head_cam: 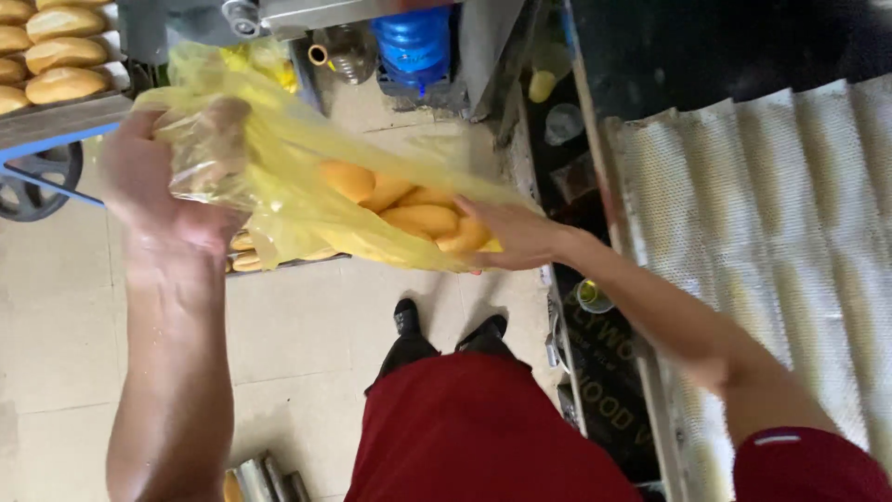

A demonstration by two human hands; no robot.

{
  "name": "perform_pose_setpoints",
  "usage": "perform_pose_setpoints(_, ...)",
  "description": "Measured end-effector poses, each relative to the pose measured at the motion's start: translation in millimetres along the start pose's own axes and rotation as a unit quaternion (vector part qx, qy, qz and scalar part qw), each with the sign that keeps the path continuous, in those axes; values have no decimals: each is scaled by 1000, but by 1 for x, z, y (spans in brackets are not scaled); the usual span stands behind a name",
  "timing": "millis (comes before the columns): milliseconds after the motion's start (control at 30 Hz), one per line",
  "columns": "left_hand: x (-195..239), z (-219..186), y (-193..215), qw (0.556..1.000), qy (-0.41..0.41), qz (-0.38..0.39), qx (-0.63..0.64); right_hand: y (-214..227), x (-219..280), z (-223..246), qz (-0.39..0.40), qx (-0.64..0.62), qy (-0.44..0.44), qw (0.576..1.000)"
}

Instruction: Collecting bread rolls from a large bag and then gathering more from baking trays into a yellow plastic bag.

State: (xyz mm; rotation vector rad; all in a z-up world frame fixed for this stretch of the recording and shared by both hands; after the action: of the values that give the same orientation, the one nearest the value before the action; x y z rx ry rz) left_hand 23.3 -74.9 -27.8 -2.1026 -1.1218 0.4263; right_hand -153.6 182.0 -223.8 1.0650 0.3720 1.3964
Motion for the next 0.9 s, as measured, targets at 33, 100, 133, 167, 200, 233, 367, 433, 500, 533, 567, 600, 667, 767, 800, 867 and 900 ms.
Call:
perform_pose_setpoints(33, -8, -9, 20, 1000, 13, -7, -1, -4, 2, 1, -4, 63, 5, 998)
perform_pose_setpoints(100, -27, -22, 64, 999, 28, -17, -1, -2, 5, 14, -4, 126, 10, 992)
perform_pose_setpoints(133, -38, -21, 85, 999, 48, 9, -20, -3, 3, 8, 67, 226, -96, 967)
perform_pose_setpoints(167, -48, -20, 106, 996, 67, 35, -38, 0, 6, -1, 134, 320, -200, 916)
perform_pose_setpoints(200, -60, -22, 126, 997, 68, 30, -37, -7, 1, -14, 138, 322, -197, 916)
perform_pose_setpoints(233, -72, -25, 149, 983, 59, 46, -169, -11, -6, -23, 95, 372, -164, 909)
perform_pose_setpoints(367, -113, -55, 256, 743, -100, 117, -652, 23, -29, 24, 18, 430, -160, 888)
perform_pose_setpoints(433, -120, -62, 300, 639, -152, 169, -735, 43, -33, 47, -70, 236, -124, 961)
perform_pose_setpoints(500, -127, -62, 337, 522, -205, 222, -798, 69, -35, 75, -161, 31, -89, 983)
perform_pose_setpoints(533, -131, -51, 360, 509, -167, 241, -809, 75, -36, 86, -174, -17, -91, 980)
perform_pose_setpoints(567, -134, -39, 383, 495, -129, 260, -819, 81, -35, 95, -187, -66, -94, 976)
perform_pose_setpoints(600, -129, -38, 367, 496, -127, 264, -817, 81, -38, 94, -186, -66, -98, 975)
perform_pose_setpoints(667, -112, -23, 364, 544, 104, 244, -796, 87, -37, 96, -238, -126, -57, 961)
perform_pose_setpoints(767, -91, 30, 447, 551, 333, 249, -724, 98, -35, 79, -274, -174, -81, 942)
perform_pose_setpoints(800, -88, 36, 454, 551, 334, 249, -723, 100, -34, 81, -273, -174, -82, 943)
perform_pose_setpoints(867, -85, 49, 459, 633, 290, 248, -673, 106, -28, 72, -311, -254, -135, 906)
perform_pose_setpoints(900, -83, 53, 458, 633, 291, 247, -673, 100, -31, 68, -309, -255, -135, 906)
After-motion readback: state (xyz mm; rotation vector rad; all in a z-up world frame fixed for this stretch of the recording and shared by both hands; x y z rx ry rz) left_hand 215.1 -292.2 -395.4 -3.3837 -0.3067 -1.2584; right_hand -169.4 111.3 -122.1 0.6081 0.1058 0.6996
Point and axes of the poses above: each hand's wrist, its own x-axis away from the middle knuckle, its own y-axis out of the back of the hand, z = x × y, the point moved 7 cm from there along -x, towards the middle knuckle, and after that the axes turned 15 degrees about -y, right-handed, at the moved point
